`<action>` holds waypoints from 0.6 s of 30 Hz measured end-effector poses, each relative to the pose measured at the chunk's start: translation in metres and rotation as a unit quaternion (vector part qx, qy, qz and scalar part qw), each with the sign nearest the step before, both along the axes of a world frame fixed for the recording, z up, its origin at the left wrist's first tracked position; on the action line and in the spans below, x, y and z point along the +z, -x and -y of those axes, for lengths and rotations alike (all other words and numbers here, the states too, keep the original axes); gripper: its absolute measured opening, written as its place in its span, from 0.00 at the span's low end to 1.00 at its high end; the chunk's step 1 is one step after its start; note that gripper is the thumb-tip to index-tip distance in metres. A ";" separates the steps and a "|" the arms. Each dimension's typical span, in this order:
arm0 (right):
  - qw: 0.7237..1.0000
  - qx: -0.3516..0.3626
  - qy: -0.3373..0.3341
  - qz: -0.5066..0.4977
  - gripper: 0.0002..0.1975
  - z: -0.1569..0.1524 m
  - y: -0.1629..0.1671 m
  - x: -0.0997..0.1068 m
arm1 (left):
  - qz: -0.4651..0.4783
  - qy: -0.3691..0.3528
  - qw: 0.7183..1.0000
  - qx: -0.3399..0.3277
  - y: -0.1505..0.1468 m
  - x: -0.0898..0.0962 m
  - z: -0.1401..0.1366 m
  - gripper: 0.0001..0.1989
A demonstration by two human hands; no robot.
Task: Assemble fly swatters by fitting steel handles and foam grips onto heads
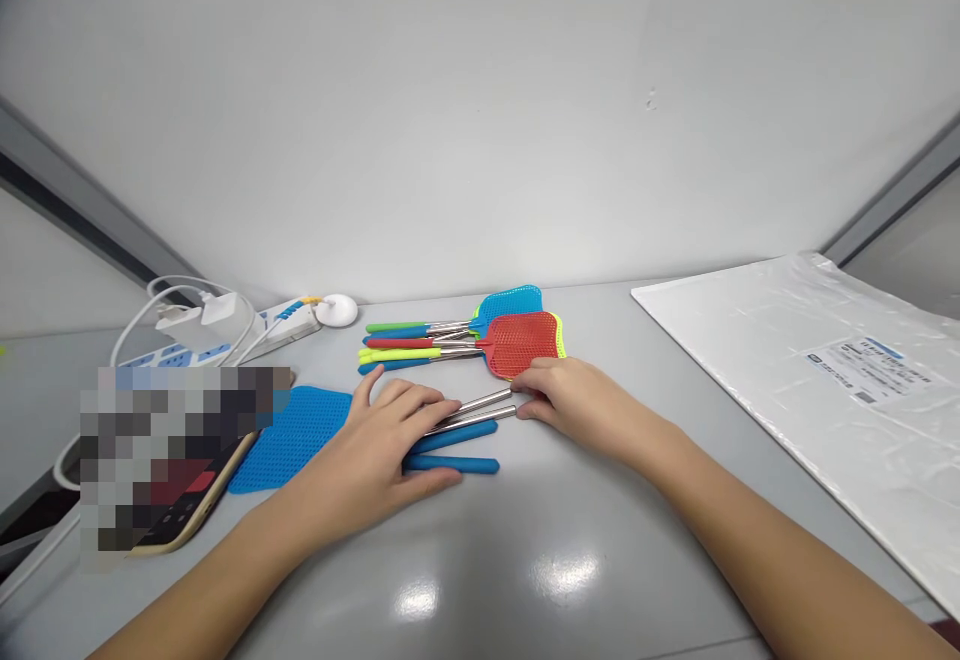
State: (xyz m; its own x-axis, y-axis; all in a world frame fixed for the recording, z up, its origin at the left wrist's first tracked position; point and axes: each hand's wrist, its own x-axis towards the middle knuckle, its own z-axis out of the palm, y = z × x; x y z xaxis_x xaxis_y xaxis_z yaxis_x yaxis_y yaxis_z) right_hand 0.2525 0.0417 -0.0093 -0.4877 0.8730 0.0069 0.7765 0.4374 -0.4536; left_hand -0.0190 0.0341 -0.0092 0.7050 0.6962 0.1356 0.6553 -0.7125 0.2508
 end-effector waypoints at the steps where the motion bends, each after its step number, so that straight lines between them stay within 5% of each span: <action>1: 1.000 0.001 -0.001 -0.003 0.08 0.000 0.000 0.000 | 0.002 0.001 1.000 -0.003 0.000 0.000 0.000 0.22; 18: 0.997 -0.043 -0.034 -0.053 0.11 -0.002 0.004 0.009 | 0.004 -0.002 1.000 -0.013 -0.003 -0.003 -0.002 0.17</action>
State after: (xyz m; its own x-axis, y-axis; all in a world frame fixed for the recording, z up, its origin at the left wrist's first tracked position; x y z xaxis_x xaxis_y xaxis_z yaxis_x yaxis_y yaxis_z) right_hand 0.2485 0.0440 -0.0004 -0.4051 0.9071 0.1143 0.7615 0.4039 -0.5069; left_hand -0.0163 0.0360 -0.0126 0.7218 0.6767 0.1454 0.6341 -0.7307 0.2530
